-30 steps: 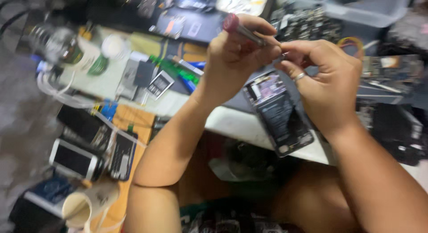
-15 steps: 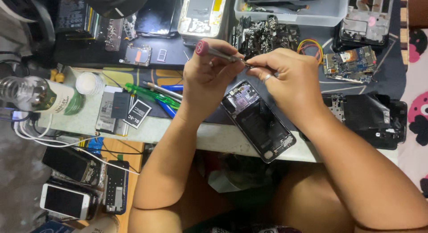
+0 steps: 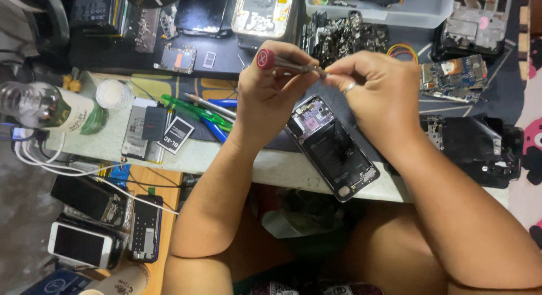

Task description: The person uses a screwdriver and a metal spudger to remove screws and pry open the back of a smartphone. They detach the motherboard and set it aside, then continue to manipulate internal components with the tools.

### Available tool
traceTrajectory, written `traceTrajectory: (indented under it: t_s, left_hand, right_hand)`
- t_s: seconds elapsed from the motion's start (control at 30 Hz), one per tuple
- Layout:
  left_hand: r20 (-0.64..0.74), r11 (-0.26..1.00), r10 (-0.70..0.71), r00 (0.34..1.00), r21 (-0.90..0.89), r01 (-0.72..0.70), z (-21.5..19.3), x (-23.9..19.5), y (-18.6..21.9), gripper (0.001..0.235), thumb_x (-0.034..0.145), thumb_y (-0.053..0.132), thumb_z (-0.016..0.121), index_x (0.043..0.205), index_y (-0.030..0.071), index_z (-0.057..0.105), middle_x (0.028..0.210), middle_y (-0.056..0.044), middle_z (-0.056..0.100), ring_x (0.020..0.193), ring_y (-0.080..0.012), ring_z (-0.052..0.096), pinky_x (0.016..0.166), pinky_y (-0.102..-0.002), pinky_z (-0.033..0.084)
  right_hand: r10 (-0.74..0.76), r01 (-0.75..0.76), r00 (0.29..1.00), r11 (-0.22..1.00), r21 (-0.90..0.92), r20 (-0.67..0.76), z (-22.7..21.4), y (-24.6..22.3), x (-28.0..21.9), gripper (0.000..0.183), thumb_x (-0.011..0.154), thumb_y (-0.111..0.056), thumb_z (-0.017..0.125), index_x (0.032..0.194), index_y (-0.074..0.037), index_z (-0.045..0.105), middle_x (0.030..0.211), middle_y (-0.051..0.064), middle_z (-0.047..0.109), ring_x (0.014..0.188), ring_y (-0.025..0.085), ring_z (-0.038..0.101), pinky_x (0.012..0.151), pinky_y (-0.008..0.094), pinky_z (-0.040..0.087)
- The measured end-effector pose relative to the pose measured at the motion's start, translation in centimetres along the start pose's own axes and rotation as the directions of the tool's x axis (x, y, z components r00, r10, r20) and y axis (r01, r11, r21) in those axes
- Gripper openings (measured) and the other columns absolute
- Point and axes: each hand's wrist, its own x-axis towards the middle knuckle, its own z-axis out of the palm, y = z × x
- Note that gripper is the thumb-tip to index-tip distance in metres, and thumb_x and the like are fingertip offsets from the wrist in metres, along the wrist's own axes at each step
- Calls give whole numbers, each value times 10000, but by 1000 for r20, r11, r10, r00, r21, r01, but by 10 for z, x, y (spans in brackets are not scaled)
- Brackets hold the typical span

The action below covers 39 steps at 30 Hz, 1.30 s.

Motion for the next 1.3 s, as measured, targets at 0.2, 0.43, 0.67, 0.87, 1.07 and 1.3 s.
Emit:
traceTrajectory:
  t_s: [0.2, 0.43, 0.67, 0.87, 1.07, 1.3]
  left_hand:
    - [10, 999, 28, 1000, 24, -28, -1, -2, 0, 213, 1039, -83, 707, 1203, -15, 590, 1152, -68, 697, 1035, -99, 709, 940, -227, 606]
    - [21, 998, -7, 1000, -57, 8, -4, -3, 0, 184, 1066, -71, 690, 1216, -17, 599, 1121, -62, 701, 1055, -104, 705, 949, -228, 599]
    - [36, 999, 45, 998, 9, -45, -3, -1, 3, 191, 1065, -88, 681, 1229, -21, 608, 1133, -76, 701, 1046, -112, 713, 939, -225, 607]
    - [108, 977, 129, 986, 155, -144, -1, 0, 12, 142, 1040, -96, 685, 1158, -46, 623, 1119, -98, 696, 1048, -141, 733, 926, -239, 644]
    - [103, 966, 149, 983, 198, -167, 0, 2, 14, 136, 1042, -72, 699, 1153, -33, 631, 1173, -92, 711, 1053, -136, 746, 940, -241, 664]
    - [60, 998, 59, 996, -32, -57, -6, 0, 0, 202, 1062, -62, 695, 1227, -12, 591, 1093, -85, 708, 991, -135, 730, 916, -262, 635]
  right_hand:
    - [-46, 49, 997, 998, 48, -64, -2, 2, -1, 115, 947, 19, 849, 1038, -12, 784, 945, 77, 773, 805, 101, 687, 728, 241, 527]
    - [-13, 20, 998, 994, 107, -63, -1, 3, -2, 111, 924, 54, 810, 1013, -1, 775, 953, 77, 774, 826, 86, 694, 755, 225, 541]
    - [-52, 54, 998, 998, 43, -40, -4, 5, -4, 132, 937, 37, 825, 1056, 1, 780, 968, 84, 775, 823, 89, 696, 746, 225, 530]
    - [119, -117, 993, 984, 132, -6, -7, 9, -1, 102, 937, -12, 841, 1022, -29, 788, 901, 50, 761, 790, 60, 664, 711, 212, 505]
    - [104, -100, 994, 981, 166, -18, -6, 9, 0, 99, 940, 6, 834, 1007, -18, 766, 950, 48, 750, 840, 73, 683, 757, 221, 529]
    - [-64, 52, 989, 994, 92, 135, -7, 7, -1, 97, 1022, 35, 707, 1042, 12, 614, 1016, 103, 635, 806, 138, 702, 712, 269, 549]
